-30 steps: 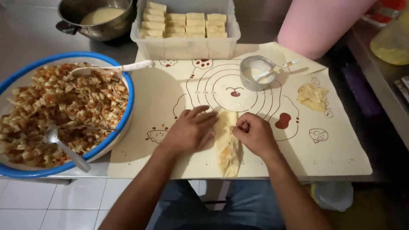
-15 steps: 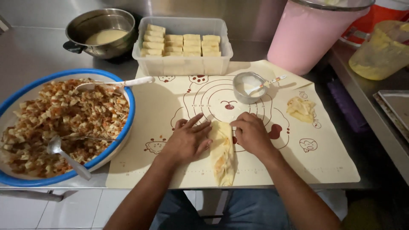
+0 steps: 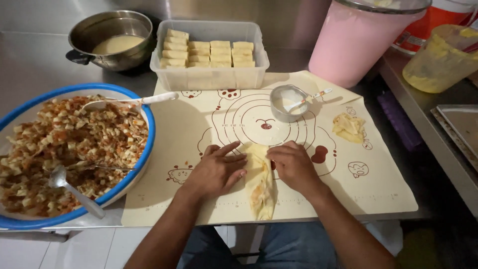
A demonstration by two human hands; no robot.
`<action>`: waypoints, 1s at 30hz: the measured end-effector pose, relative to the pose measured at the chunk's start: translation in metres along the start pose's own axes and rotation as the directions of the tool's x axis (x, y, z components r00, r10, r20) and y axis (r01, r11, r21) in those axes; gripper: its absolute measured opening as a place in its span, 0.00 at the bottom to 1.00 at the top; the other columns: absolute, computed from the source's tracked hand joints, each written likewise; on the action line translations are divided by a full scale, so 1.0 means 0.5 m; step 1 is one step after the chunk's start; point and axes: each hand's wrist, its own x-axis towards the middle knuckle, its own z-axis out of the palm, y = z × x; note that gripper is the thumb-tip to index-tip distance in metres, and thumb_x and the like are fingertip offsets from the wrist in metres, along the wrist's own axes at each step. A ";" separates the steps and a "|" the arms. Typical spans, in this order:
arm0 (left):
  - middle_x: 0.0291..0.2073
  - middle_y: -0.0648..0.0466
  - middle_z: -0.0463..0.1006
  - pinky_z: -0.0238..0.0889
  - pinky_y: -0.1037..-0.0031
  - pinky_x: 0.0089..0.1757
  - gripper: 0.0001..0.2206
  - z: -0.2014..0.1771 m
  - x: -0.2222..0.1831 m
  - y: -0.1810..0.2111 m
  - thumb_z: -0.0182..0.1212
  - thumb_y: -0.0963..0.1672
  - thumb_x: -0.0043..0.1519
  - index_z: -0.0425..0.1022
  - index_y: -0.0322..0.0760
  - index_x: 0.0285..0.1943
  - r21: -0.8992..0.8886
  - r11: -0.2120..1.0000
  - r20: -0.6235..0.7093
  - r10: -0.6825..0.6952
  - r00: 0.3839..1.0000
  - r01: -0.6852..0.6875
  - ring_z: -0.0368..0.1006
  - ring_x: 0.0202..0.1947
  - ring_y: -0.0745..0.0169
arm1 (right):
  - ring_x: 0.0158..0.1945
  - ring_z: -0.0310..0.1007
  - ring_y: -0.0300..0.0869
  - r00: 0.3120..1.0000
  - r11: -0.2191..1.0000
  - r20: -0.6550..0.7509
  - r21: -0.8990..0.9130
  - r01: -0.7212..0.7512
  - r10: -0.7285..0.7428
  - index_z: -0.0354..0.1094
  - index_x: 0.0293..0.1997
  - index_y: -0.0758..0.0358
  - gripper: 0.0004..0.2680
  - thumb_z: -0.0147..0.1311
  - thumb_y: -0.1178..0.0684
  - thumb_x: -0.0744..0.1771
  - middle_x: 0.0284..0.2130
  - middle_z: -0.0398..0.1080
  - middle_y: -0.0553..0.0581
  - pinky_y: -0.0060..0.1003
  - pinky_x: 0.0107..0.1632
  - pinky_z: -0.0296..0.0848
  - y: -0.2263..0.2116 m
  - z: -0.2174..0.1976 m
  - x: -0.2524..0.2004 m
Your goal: Filling and rolling individual dough sheets with a savory mixture to create pastries.
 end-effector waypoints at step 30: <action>0.57 0.52 0.75 0.60 0.52 0.53 0.19 0.024 0.000 -0.055 0.45 0.52 0.68 0.76 0.47 0.61 0.062 0.971 -0.242 -0.209 0.948 0.230 0.65 0.65 0.50 | 0.62 0.71 0.61 0.716 0.849 0.509 -0.478 -0.227 0.478 0.79 0.54 0.47 0.16 0.46 0.56 0.65 0.54 0.76 0.58 0.68 0.65 0.60 0.119 -0.140 0.364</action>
